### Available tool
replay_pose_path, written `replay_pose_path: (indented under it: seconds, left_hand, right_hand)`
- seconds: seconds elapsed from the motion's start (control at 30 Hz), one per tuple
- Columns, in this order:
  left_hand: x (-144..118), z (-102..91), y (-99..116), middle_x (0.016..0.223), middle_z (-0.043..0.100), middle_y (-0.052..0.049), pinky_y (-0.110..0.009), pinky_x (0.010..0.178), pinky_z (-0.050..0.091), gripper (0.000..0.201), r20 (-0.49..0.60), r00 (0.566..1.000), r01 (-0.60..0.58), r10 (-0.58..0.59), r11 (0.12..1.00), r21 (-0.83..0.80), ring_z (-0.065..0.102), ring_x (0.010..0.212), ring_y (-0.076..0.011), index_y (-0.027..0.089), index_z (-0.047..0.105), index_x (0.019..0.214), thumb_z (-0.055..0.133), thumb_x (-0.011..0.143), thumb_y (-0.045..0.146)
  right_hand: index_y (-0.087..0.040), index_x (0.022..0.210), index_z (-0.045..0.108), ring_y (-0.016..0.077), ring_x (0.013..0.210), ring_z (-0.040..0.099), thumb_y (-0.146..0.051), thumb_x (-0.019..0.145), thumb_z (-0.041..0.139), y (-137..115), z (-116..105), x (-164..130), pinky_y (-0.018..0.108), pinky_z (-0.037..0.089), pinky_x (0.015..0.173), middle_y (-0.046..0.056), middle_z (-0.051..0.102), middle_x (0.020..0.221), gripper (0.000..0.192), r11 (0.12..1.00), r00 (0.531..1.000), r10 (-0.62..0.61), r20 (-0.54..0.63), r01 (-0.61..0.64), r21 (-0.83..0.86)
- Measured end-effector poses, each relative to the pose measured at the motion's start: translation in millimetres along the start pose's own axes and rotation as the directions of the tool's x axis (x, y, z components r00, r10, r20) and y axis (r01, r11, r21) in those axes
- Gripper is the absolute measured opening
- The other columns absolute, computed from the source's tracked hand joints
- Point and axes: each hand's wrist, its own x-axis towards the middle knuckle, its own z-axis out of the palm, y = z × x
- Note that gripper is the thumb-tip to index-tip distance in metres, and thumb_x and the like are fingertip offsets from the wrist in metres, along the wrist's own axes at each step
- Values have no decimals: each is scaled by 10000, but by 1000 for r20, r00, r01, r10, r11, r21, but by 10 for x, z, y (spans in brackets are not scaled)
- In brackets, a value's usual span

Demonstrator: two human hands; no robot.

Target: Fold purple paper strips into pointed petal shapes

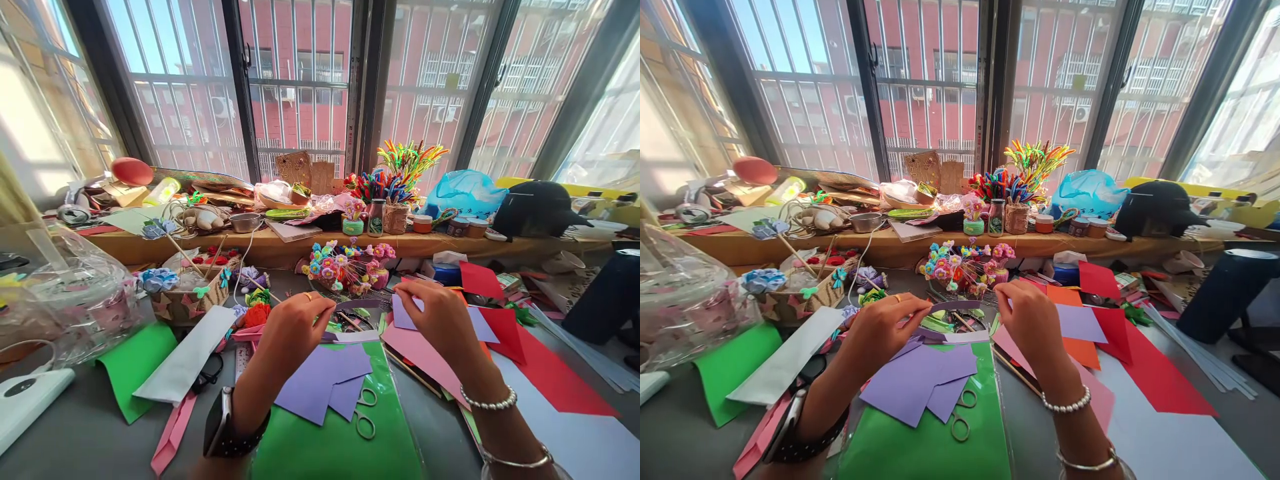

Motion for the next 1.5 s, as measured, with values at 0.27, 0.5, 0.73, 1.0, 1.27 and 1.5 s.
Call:
replay_pose_path:
  seconds: [0.27,0.5,0.73,1.0,1.27,1.5]
  left_hand:
    - [-16,54,149,751,666,-38,-266,657,463,164,22,998,-60,62,996,-72,604,713,-168,180,630,809,468,796,197]
    - [5,-59,-5,775,669,-43,-283,665,468,157,-113,994,7,-10,1000,-24,608,725,-175,170,632,809,479,781,188]
    - [-11,0,170,764,674,-28,-258,658,470,154,46,996,-70,75,992,-106,611,710,-161,190,633,831,485,790,188]
    - [-2,-32,15,712,680,-18,-228,590,449,136,4,1000,-18,19,999,-44,621,659,-156,194,655,755,519,757,190]
    - [-3,-56,-62,730,691,-24,-241,588,451,149,6,1000,5,-5,1000,2,628,653,-168,192,659,757,510,757,191]
    - [-1,-37,106,743,680,-25,-245,611,451,150,106,994,-18,27,996,-83,617,699,-171,189,648,797,500,772,185]
  right_hand:
    - [-188,754,650,156,672,575,-205,796,509,-287,114,-42,247,428,605,23,654,712,149,957,961,-181,207,124,262]
    - [-191,761,662,164,669,581,-194,795,504,-199,55,-38,256,425,605,28,661,730,161,964,965,-174,198,125,236]
    - [-199,796,660,150,692,581,-189,797,504,-289,58,-61,242,430,643,21,658,741,157,939,950,-242,195,179,295]
    - [-202,777,661,168,696,601,-189,794,475,-126,83,-27,256,437,619,31,671,749,188,984,979,-140,146,121,132]
    - [-180,758,637,190,686,605,-201,807,440,0,23,0,282,434,611,55,675,746,204,995,997,-54,52,49,86]
    - [-184,780,636,167,721,573,-192,784,519,-252,67,-32,262,438,638,29,652,752,117,957,966,-190,175,143,252]
